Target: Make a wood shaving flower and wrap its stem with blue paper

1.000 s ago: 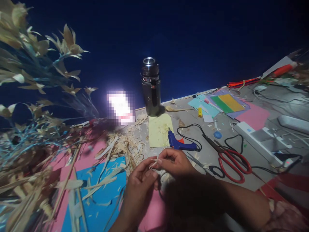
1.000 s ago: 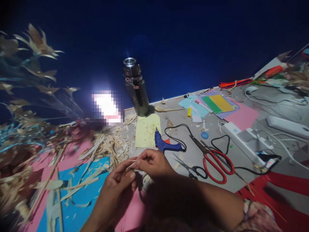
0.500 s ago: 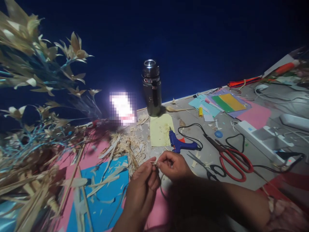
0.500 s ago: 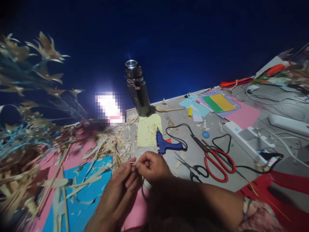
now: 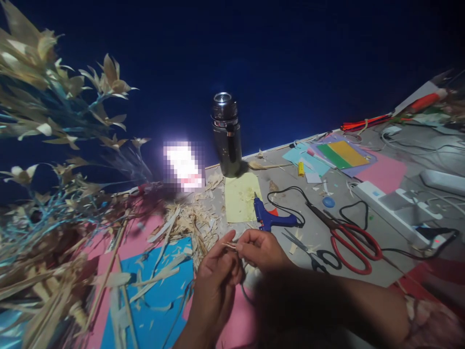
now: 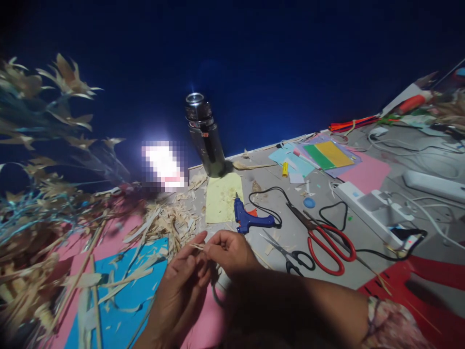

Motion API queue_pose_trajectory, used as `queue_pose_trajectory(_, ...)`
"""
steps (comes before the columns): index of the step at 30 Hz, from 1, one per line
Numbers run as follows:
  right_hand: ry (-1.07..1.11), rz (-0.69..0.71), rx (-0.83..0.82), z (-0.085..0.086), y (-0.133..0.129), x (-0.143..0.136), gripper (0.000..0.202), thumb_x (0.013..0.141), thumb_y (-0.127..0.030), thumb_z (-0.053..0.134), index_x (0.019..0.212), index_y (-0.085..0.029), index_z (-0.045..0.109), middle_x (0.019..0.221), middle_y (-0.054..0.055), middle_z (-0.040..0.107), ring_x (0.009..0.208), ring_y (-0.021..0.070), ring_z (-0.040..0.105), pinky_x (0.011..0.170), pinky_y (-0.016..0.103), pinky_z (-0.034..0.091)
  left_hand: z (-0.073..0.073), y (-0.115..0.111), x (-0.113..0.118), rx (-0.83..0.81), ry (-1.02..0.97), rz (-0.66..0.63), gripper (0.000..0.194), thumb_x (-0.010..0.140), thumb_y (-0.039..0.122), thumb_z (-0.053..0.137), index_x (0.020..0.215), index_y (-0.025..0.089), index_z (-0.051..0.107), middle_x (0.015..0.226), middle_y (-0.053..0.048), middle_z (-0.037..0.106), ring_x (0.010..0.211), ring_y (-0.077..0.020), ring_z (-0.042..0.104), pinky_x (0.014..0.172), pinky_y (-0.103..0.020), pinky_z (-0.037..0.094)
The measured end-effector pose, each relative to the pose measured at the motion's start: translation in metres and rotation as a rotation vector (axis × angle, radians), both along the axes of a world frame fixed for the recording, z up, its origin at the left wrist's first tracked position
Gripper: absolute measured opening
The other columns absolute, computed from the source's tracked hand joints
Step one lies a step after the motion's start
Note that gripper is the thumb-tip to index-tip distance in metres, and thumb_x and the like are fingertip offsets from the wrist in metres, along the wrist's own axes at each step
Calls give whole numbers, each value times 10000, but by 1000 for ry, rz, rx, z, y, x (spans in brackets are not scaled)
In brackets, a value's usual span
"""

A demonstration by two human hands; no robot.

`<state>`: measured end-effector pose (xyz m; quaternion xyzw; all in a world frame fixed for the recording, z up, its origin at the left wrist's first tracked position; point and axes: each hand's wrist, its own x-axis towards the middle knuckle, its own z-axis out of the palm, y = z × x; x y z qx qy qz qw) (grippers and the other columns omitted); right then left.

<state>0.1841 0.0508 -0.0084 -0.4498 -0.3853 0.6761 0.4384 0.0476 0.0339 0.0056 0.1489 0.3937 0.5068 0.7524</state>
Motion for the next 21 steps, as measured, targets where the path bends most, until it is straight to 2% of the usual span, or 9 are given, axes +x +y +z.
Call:
queue_pose_trajectory(2,37,-17,-18,-1,-1,-3,288,800,-405,761,751,-176,594,572,5,675,509,149,633,507,248,492,-1,-1,2,4,33,7,471,681,311,940,1093,142,787,588,43,521,531,-67,435,518,-191,391)
queue_pose_trajectory(4,89,-26,-7,1,-4,-6,298,818,-414,759,763,-176,588,570,13,696,503,162,658,530,272,532,-2,-2,3,16,50,40,407,713,338,917,1037,122,800,552,48,496,516,-66,418,508,-190,380)
queue_pose_trajectory(7,99,-18,32,7,-7,-9,253,840,-358,739,760,-182,575,552,-2,695,490,162,670,539,272,545,0,-2,4,16,57,70,358,742,323,892,1009,100,806,526,45,487,510,-69,424,518,-193,404)
queue_pose_trajectory(11,-72,-20,66,13,-9,-7,117,827,-196,670,747,-190,584,557,-20,682,504,143,656,510,220,474,4,-1,3,-55,11,83,313,720,259,899,965,90,804,525,38,499,495,-73,433,507,-199,432)
queue_pose_trajectory(14,-280,-55,137,12,-10,-4,109,770,-123,645,702,-196,602,527,-54,612,486,108,559,500,206,389,2,0,1,-147,-46,114,245,708,181,890,910,78,795,538,37,506,487,-61,436,465,-170,412)
queue_pose_trajectory(17,-406,-72,192,9,-10,-2,99,736,-120,650,673,-192,625,519,-73,526,496,89,455,509,213,331,-1,4,-1,-220,-99,130,175,689,95,871,834,56,780,528,47,488,466,-41,411,421,-141,383)
queue_pose_trajectory(21,-372,-38,147,12,-10,-2,54,768,-179,659,714,-182,657,536,-72,510,513,89,432,512,214,325,-1,8,-4,-220,-154,102,184,619,60,907,722,50,755,491,69,453,428,-17,367,383,-128,367)
